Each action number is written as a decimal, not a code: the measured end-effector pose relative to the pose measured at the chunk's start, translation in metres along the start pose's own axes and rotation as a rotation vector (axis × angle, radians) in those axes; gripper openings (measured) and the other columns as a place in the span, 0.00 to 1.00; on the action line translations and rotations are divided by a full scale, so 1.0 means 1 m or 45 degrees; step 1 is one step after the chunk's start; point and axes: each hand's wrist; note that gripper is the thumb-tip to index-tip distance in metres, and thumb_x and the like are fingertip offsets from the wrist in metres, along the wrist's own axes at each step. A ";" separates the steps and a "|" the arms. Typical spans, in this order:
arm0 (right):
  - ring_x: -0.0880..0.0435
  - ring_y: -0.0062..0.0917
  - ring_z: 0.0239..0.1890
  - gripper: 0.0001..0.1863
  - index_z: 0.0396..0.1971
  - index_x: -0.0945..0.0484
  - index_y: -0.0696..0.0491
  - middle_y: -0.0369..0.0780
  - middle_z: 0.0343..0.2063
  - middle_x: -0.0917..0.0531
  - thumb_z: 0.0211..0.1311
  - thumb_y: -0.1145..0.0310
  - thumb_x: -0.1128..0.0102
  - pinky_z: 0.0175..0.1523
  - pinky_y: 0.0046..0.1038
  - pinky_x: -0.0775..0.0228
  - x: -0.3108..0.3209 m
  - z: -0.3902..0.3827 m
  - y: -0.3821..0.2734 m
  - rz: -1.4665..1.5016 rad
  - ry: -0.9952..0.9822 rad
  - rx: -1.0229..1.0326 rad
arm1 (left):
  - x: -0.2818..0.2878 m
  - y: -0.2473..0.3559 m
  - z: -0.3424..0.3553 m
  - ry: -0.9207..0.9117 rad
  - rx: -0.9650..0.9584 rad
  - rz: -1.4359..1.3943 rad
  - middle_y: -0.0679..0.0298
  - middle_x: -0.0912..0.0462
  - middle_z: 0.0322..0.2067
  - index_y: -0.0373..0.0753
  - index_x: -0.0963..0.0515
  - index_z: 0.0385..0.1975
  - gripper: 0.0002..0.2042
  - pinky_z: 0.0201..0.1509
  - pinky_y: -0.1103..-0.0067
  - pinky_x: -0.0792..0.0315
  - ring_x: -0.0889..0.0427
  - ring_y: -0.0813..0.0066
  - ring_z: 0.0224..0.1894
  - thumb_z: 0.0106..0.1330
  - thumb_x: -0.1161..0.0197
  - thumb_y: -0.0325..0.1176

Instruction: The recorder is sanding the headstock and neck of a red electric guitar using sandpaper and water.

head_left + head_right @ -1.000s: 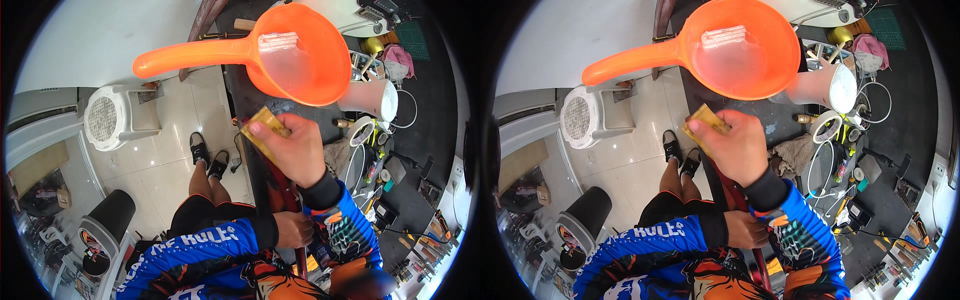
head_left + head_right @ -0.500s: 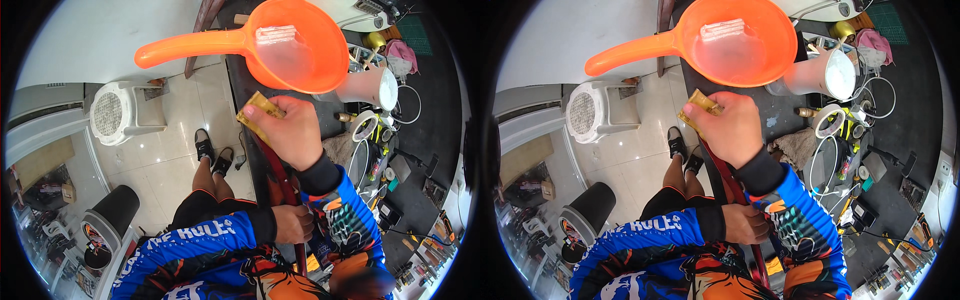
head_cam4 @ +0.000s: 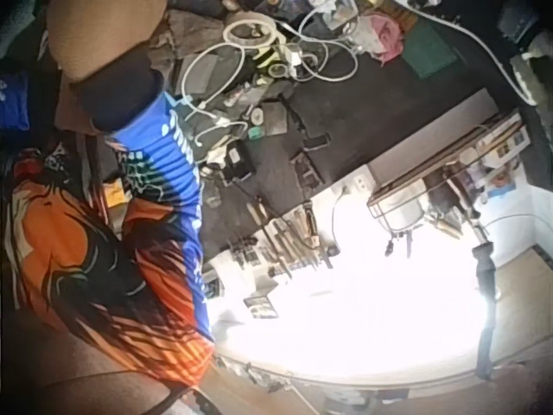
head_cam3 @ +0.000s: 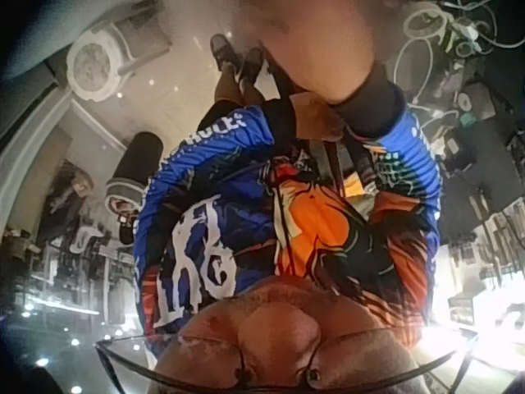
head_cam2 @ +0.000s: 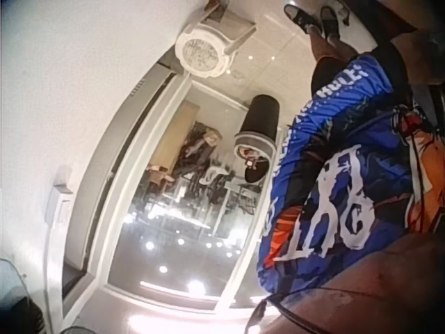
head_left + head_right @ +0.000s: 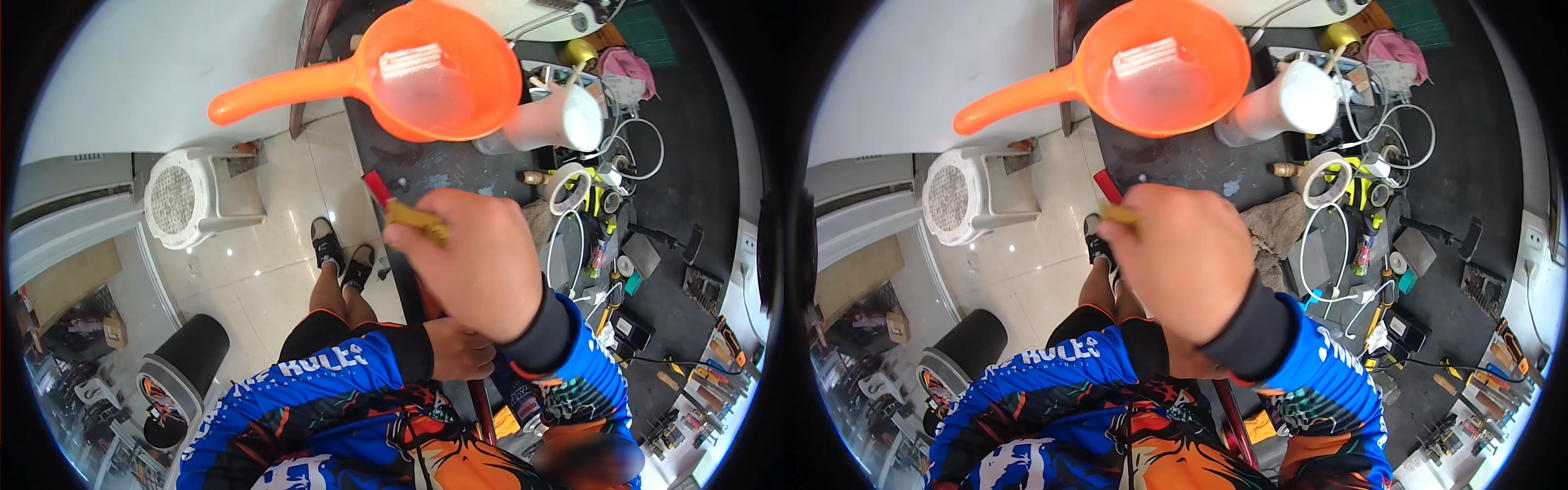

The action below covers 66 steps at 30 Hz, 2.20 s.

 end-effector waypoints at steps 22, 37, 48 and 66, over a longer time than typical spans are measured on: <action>0.16 0.39 0.25 0.07 0.20 0.19 0.51 0.42 0.18 0.19 0.52 0.65 0.35 0.30 0.36 0.29 0.046 -0.022 -0.085 -0.567 -0.218 1.034 | 0.017 0.000 0.009 -0.284 -0.083 0.134 0.72 0.34 0.26 0.48 0.28 0.25 0.04 0.39 0.79 0.36 0.29 0.77 0.32 0.57 0.42 0.37; 0.17 0.42 0.25 0.08 0.21 0.20 0.53 0.43 0.16 0.21 0.52 0.65 0.35 0.30 0.37 0.28 0.047 -0.043 -0.076 -0.417 -0.252 0.999 | 0.025 -0.011 0.009 -0.253 -0.086 0.079 0.73 0.31 0.25 0.49 0.29 0.22 0.04 0.39 0.78 0.34 0.26 0.76 0.34 0.54 0.41 0.37; 0.21 0.15 0.22 0.18 0.36 0.17 0.60 0.38 0.21 0.17 0.60 0.59 0.28 0.28 0.22 0.30 0.024 -0.034 0.045 0.481 -0.245 -0.437 | 0.003 0.001 -0.002 -0.178 -0.088 0.051 0.75 0.24 0.28 0.50 0.24 0.27 0.04 0.41 0.78 0.31 0.23 0.75 0.35 0.55 0.42 0.39; 0.22 0.14 0.21 0.21 0.32 0.16 0.62 0.37 0.18 0.18 0.57 0.55 0.26 0.27 0.22 0.29 -0.011 -0.027 0.057 0.144 -0.320 -0.544 | -0.002 0.000 -0.003 -0.058 -0.046 -0.013 0.73 0.25 0.25 0.47 0.26 0.22 0.04 0.42 0.77 0.30 0.22 0.74 0.35 0.52 0.42 0.37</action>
Point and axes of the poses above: each hand's wrist, its own z-axis towards the middle knuckle, its own x-axis out of the back of the hand, y = z × x
